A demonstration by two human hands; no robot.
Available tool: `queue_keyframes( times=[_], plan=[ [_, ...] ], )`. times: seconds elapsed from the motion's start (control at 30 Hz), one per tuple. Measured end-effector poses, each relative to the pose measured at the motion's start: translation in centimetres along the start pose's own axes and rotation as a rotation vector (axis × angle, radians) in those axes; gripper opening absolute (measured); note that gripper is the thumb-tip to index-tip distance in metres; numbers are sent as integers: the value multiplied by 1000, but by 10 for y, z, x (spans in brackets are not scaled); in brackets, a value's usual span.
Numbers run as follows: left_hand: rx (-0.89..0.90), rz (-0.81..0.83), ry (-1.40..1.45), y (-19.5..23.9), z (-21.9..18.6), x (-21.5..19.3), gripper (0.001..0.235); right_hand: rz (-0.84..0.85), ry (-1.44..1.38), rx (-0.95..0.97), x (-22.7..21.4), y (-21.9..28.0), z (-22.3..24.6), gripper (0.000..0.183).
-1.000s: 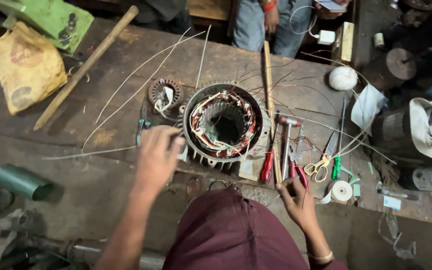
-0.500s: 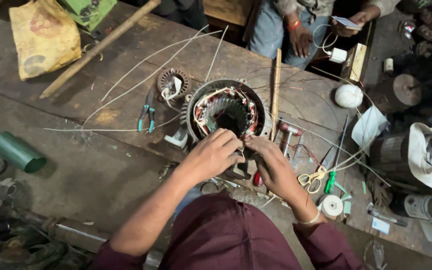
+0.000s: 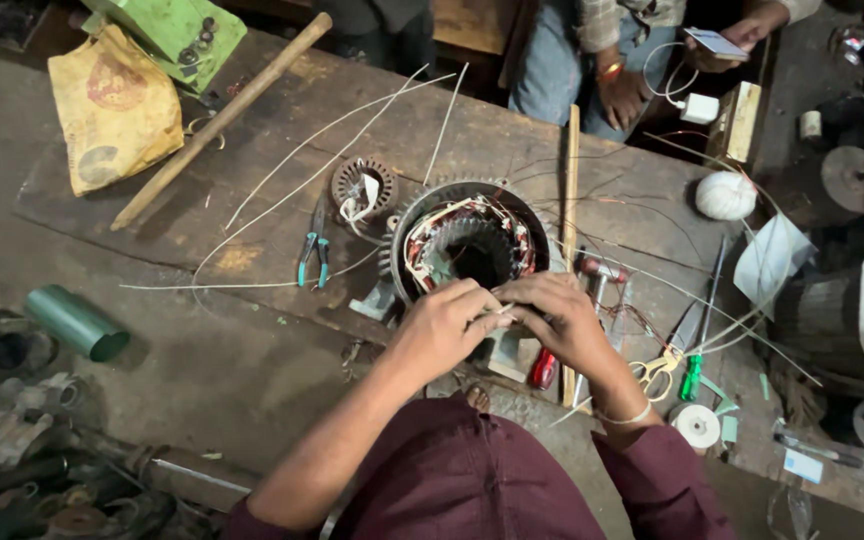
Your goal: The person works on an electric motor stator, using pliers to cut and adjust copper wires and a wooden stick to push wires into slots. The person then opens a wallet and counts cash while another person stands nearby.
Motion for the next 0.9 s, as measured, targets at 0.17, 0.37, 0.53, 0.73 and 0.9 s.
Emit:
queue_keyframes(
  times=[0.17, 0.37, 0.53, 0.73, 0.9],
  plan=[
    [14, -28, 31, 2, 8, 4, 11, -21, -137, -9, 8, -5, -6, 27],
    [-170, 6, 111, -4, 17, 12, 14, -106, -63, 165, 6, 1, -11, 29],
    [-152, 44, 152, -5, 14, 4, 15, -166, -29, 57, 8, 0, -3, 26],
    [10, -33, 132, -5, 14, 10, 13, -214, 41, 144, 8, 9, -8, 18],
    [-47, -23, 62, -4, 19, 16, 12, -250, 27, 163, 6, 12, -8, 14]
  ],
)
Point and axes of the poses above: each hand's wrist, its own y-axis away from the middle knuckle, its own x-axis out of the palm, z = x × y, the point moved 4 cm from there along -y, towards the middle knuckle, and after that the axes turned 10 degrees about -z, right-handed, at the moved point
